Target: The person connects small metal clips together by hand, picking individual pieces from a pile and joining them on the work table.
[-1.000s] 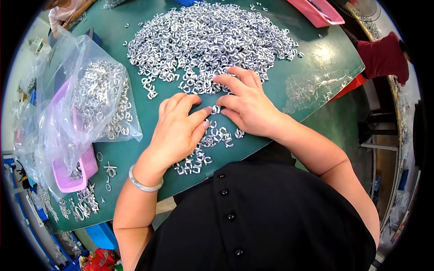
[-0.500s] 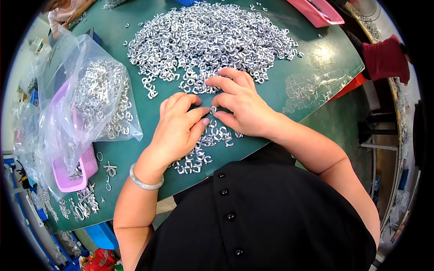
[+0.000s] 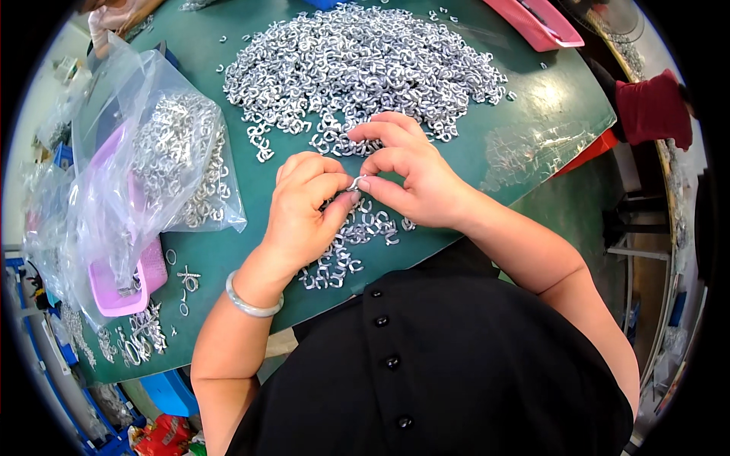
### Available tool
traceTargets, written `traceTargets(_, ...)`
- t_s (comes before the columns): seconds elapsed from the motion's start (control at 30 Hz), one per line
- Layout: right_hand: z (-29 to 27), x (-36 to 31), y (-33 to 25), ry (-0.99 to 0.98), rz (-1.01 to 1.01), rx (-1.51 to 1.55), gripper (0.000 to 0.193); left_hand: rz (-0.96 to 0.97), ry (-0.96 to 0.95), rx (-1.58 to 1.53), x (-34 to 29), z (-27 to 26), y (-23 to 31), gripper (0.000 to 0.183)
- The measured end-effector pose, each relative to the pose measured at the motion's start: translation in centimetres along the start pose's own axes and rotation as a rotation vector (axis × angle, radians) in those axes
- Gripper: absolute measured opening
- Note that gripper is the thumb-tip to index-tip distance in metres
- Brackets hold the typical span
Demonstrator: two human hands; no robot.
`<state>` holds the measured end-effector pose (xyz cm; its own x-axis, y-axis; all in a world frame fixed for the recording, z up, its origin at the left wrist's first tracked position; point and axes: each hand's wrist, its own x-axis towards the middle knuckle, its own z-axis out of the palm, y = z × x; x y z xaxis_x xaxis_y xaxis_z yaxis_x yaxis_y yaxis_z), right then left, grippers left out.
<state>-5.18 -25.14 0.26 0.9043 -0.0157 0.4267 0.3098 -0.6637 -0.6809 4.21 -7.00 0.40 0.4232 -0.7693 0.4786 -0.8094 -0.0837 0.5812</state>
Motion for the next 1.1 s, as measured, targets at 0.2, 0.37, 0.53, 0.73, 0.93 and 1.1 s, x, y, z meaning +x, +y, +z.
traceTargets(0.2, -0.4, 0.2, -0.3, -0.001, -0.048, -0.008, 0.006, -0.078, 0.016, -0.170, -0.2, -0.1, -0.2, 0.015)
traceTargets(0.37, -0.5, 0.2, -0.6, -0.023, -0.030, 0.035, 0.004, -0.080, 0.014, -0.218, -0.2, -0.3, -0.3, 0.013)
traceTargets(0.53, -0.7, 0.2, -0.9, -0.038, -0.018, 0.007, 0.004, -0.093, 0.031, -0.227, -0.2, -0.2, -0.1, 0.013)
traceTargets(0.73, -1.7, 0.0, -1.4, -0.023, -0.061, -0.284, 0.007, 0.006, -0.083, -0.079, -0.3, -1.3, -0.5, 0.015)
traceTargets(0.93, -3.5, -1.4, -0.2, 0.011, -0.013, -0.524, 0.012, 0.025, -0.210, 0.027, -0.2, -2.1, 0.2, 0.013)
traceTargets(1.1, -3.1, -2.3, 0.1, -0.066, -0.020, -0.546, 0.018, 0.052, -0.205, 0.075, 0.0, -2.3, 0.6, 0.016)
